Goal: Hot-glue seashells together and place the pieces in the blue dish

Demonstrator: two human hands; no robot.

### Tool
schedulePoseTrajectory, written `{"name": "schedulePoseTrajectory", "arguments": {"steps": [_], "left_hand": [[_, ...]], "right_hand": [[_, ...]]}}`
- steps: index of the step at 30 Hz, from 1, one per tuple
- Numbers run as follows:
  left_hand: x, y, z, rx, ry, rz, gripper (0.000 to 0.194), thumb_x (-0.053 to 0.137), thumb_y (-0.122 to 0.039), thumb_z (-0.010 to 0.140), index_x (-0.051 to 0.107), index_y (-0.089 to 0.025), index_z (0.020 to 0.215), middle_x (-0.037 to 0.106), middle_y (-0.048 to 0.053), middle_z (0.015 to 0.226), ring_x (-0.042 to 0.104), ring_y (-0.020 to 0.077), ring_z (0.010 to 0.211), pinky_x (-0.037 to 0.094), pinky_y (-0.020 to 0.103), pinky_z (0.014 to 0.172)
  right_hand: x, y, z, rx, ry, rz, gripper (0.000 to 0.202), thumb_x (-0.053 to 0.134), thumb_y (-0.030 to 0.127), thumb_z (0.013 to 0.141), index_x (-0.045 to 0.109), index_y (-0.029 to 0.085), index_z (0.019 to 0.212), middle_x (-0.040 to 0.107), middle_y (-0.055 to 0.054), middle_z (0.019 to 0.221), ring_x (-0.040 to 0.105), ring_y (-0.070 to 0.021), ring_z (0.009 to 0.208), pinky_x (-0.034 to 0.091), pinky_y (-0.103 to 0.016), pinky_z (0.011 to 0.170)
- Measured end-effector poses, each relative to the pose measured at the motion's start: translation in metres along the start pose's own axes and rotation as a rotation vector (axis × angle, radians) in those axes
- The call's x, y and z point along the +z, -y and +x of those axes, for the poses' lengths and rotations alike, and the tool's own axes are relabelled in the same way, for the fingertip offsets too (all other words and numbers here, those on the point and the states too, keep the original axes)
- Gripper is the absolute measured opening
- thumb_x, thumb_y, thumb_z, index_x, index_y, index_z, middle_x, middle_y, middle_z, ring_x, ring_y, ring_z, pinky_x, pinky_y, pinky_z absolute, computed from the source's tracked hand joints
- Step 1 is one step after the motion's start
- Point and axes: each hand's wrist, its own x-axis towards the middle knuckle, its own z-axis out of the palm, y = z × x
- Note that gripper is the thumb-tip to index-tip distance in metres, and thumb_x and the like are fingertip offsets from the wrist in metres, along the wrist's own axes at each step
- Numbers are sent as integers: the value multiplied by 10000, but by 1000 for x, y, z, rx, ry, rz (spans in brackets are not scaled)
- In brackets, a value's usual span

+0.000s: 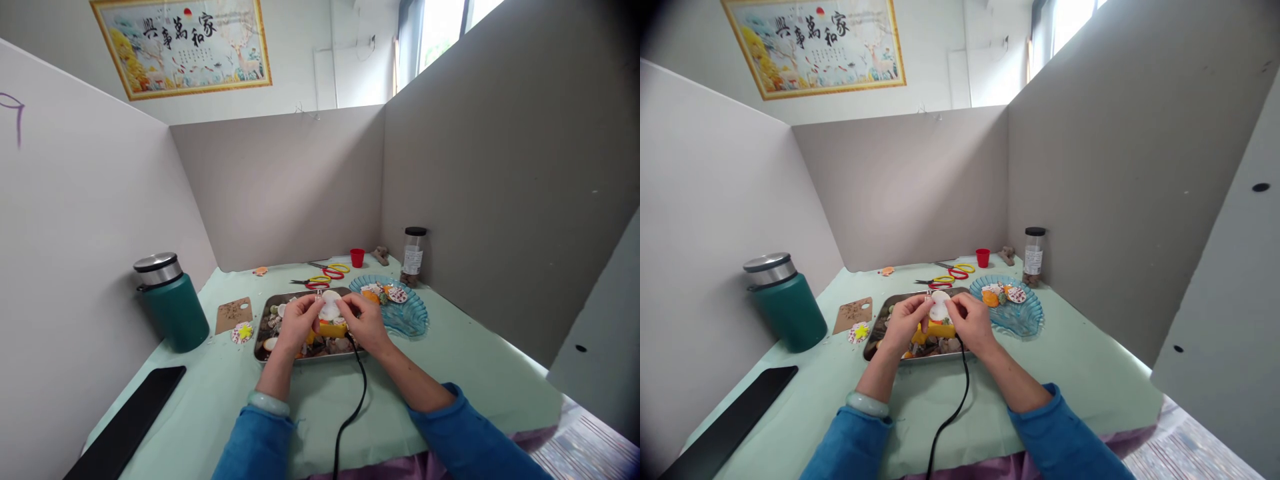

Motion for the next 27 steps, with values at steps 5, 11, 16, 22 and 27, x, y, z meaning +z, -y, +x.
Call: {"name": "schedulePoseTrajectory", "arguments": {"steps": [5, 11, 16, 22, 27], "left_hand": [[0, -1, 0, -7, 13, 3, 419, 615, -518, 769, 673, -122, 893, 494, -49, 398, 408, 83, 370, 369, 201, 450], [2, -5, -1, -87, 25, -77, 440, 562, -588, 778, 568, -155, 700, 507, -31, 382, 426, 91, 346, 356, 205, 417], [2, -3, -1, -118, 73, -93, 406, 619, -561, 749, 576, -162, 811, 521, -50, 394, 453, 100, 333, 375, 211, 417], [0, -2, -1, -124, 101, -42, 394, 633, -544, 744, 589, -153, 729, 532, -32, 383, 476, 105, 331, 360, 208, 410], [0, 0, 1, -137, 73, -26, 374, 653, -520, 731, 603, -150, 720, 532, -31, 385, 477, 105, 334, 369, 210, 412]], "right_hand": [[1, -1, 0, 33, -3, 8, 246, 542, 301, 874, 567, 179, 662, 534, 8, 616, 465, -126, 567, 378, -252, 570], [0, -1, 2, 148, -18, 49, 245, 546, 320, 852, 559, 176, 653, 515, 17, 588, 459, -122, 549, 373, -241, 550], [-1, 0, 2, 166, -16, 71, 256, 549, 332, 839, 547, 175, 636, 497, 20, 570, 443, -119, 539, 363, -240, 535], [-1, -5, 1, 160, -6, 68, 257, 539, 340, 849, 558, 174, 654, 510, 15, 589, 451, -122, 548, 374, -243, 543], [-1, -4, 0, 103, 23, 33, 246, 537, 321, 859, 577, 175, 665, 537, 5, 610, 475, -130, 570, 385, -251, 563]]}}
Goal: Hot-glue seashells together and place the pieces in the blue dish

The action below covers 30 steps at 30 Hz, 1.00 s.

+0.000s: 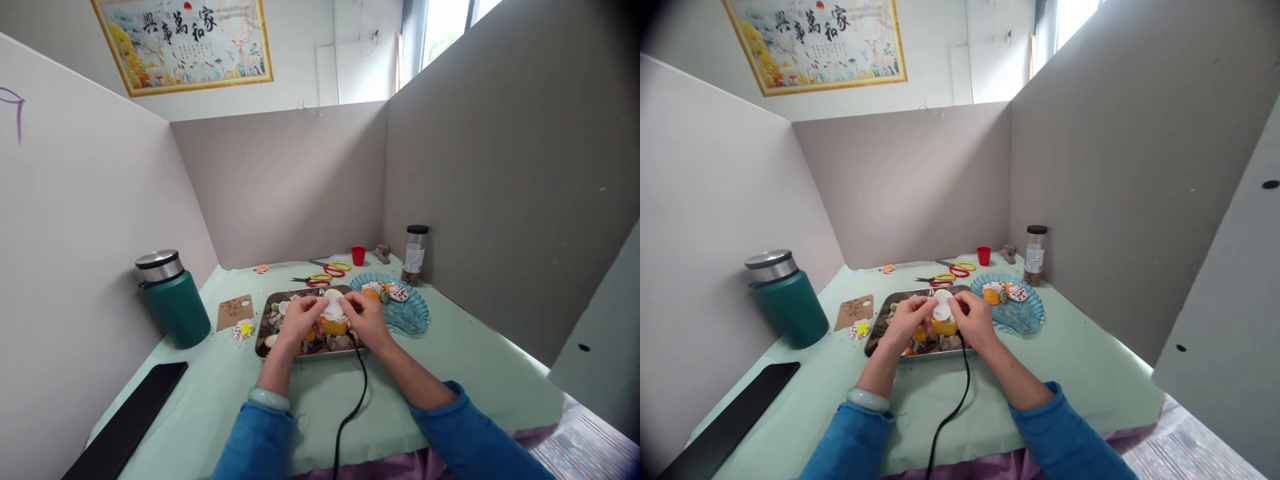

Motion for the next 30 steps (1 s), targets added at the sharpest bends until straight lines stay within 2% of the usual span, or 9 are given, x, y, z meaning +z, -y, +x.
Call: {"name": "schedulePoseTrajectory", "arguments": {"steps": [4, 10, 16, 21, 26, 30], "left_hand": [[0, 1, 1, 8, -24, -1, 361, 676, -494, 708, 636, -143, 785, 530, -43, 407, 470, 105, 349, 380, 214, 412], [-1, 2, 2, 24, -64, 72, 342, 652, -475, 727, 660, -134, 753, 525, -35, 399, 454, 93, 358, 359, 200, 413], [0, 0, 0, 21, -70, 92, 332, 635, -473, 727, 630, -145, 674, 516, -33, 381, 458, 96, 335, 353, 199, 402], [1, 0, 1, 18, -84, 91, 323, 629, -454, 738, 658, -131, 740, 494, -43, 370, 436, 91, 325, 338, 195, 382], [1, -1, 2, 57, -77, -33, 386, 721, -410, 666, 664, -122, 916, 620, -18, 596, 440, 57, 376, 353, 186, 397], [1, -1, 3, 63, -57, -53, 379, 763, -403, 622, 659, -119, 851, 613, -14, 615, 448, 51, 396, 355, 185, 412]], "right_hand": [[0, 1, 0, -18, 37, -14, 257, 528, 330, 873, 604, 173, 684, 566, -4, 633, 498, -136, 589, 394, -254, 577], [1, -1, 0, 48, 57, 0, 268, 536, 376, 874, 621, 177, 716, 569, 3, 615, 498, -137, 570, 394, -247, 550], [0, -2, 0, 24, 101, -15, 280, 507, 379, 894, 617, 178, 732, 560, 6, 616, 500, -133, 569, 388, -246, 553], [0, -2, 0, 18, 139, -1, 272, 485, 379, 908, 609, 180, 771, 566, 4, 633, 509, -135, 580, 392, -242, 554], [-1, -2, 1, 81, 129, 43, 269, 498, 396, 900, 612, 179, 790, 581, 6, 600, 521, -136, 549, 406, -244, 544], [-1, -2, 0, 128, 108, 113, 271, 505, 418, 889, 602, 182, 798, 613, 2, 602, 515, -130, 502, 410, -241, 507]]}}
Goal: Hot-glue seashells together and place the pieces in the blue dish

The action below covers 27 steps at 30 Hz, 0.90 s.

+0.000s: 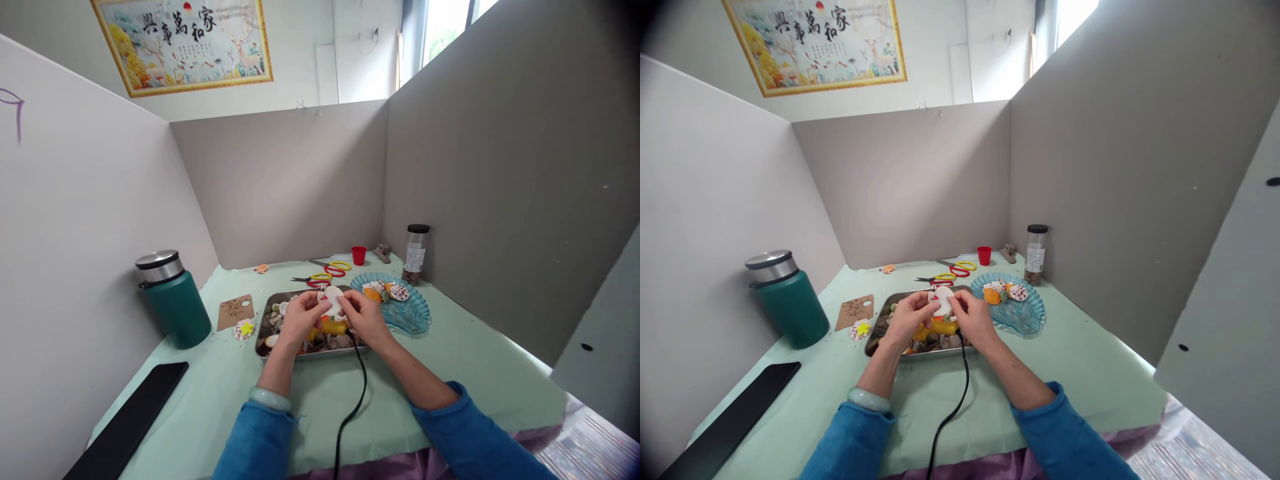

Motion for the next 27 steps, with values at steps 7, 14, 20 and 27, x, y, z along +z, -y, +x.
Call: {"name": "schedulePoseTrajectory", "arguments": {"steps": [7, 14, 20, 27], "left_hand": [[0, -3, 0, 19, -185, 3, 308, 739, -379, 639, 685, -121, 800, 596, -22, 602, 400, 31, 403, 301, 170, 403], [3, -5, -1, 34, -179, 22, 337, 750, -396, 617, 717, -117, 802, 623, 2, 603, 427, 59, 460, 324, 178, 420], [3, 2, 1, 61, -142, 18, 362, 748, -419, 640, 729, -123, 847, 666, 29, 677, 525, 106, 551, 414, 195, 473], [7, 6, 0, 22, -87, -56, 366, 745, -418, 659, 728, -123, 876, 701, 39, 724, 584, 128, 590, 461, 222, 553]], "right_hand": [[2, 4, -1, -40, 143, -143, 270, 545, 365, 856, 565, 182, 659, 589, 12, 578, 483, -117, 520, 370, -230, 507], [1, 0, -1, -50, 8, -93, 282, 541, 403, 861, 594, 179, 698, 549, 18, 581, 474, -122, 536, 374, -237, 522], [0, 4, -2, -65, 20, -103, 312, 528, 404, 861, 532, 188, 635, 483, 32, 542, 427, -114, 513, 339, -239, 507], [0, 0, -2, -133, 49, -167, 358, 487, 412, 894, 497, 185, 617, 449, 34, 560, 413, -110, 539, 330, -239, 527]]}}
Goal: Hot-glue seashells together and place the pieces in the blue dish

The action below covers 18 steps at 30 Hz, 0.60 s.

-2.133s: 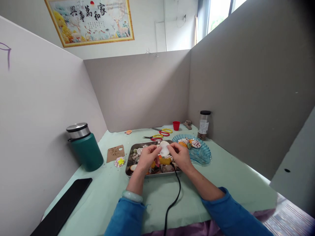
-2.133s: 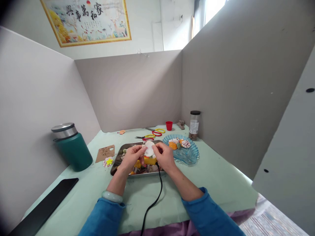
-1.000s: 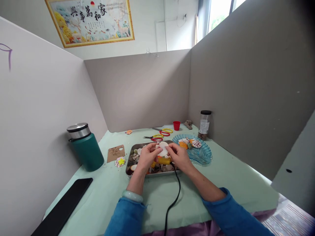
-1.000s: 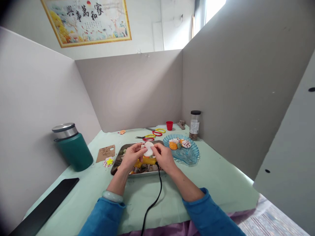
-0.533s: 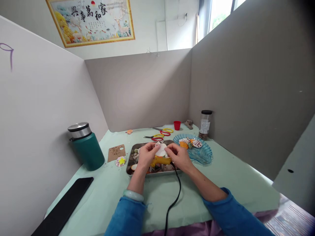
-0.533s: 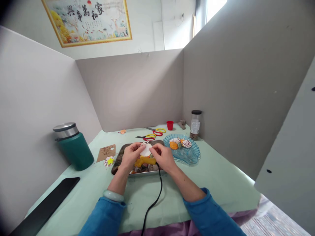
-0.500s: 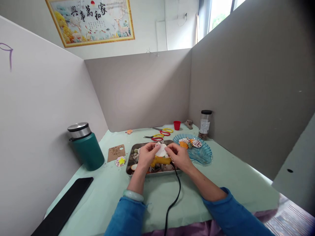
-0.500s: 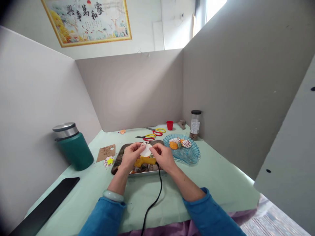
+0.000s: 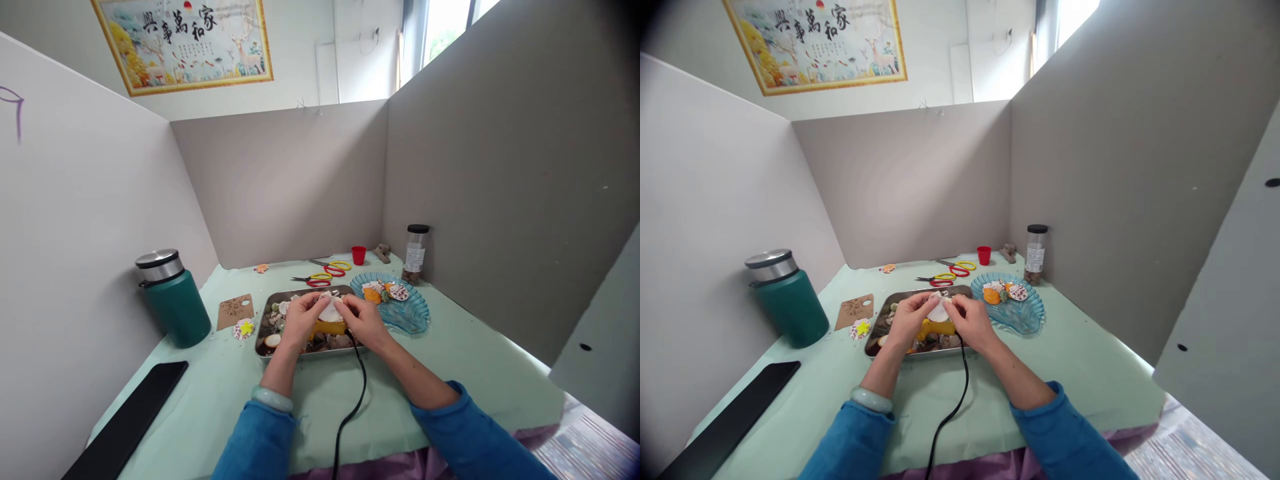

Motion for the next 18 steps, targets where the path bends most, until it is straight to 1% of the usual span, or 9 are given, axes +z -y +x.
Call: {"name": "schedulePoseTrajectory", "arguments": {"steps": [4, 10, 14, 18], "left_hand": [[1, 0, -1, 4, -7, 16, 372, 736, -411, 667, 729, -135, 917, 697, 27, 714, 576, 123, 577, 457, 220, 549], [1, 0, -2, 57, -34, 121, 308, 693, -426, 702, 740, -139, 800, 663, 14, 628, 542, 119, 527, 415, 214, 498], [1, -1, -3, 85, -34, 129, 292, 684, -425, 705, 737, -143, 763, 652, 11, 619, 538, 122, 538, 408, 214, 501], [3, -2, -4, 73, -35, 135, 289, 681, -427, 703, 737, -150, 768, 651, 7, 625, 533, 120, 538, 404, 212, 502]], "right_hand": [[1, -2, -1, -10, 20, 9, 371, 484, 408, 899, 460, 187, 603, 432, 35, 570, 406, -107, 546, 323, -238, 526], [0, 1, -1, -16, 30, 10, 380, 495, 399, 891, 441, 189, 579, 406, 41, 545, 383, -104, 528, 308, -240, 511], [0, 0, -1, -29, 24, 9, 392, 495, 415, 888, 445, 188, 573, 402, 42, 541, 376, -102, 522, 306, -240, 503], [0, -1, -2, -31, 16, 11, 382, 497, 399, 886, 437, 190, 573, 395, 42, 539, 373, -102, 521, 308, -243, 505]]}}
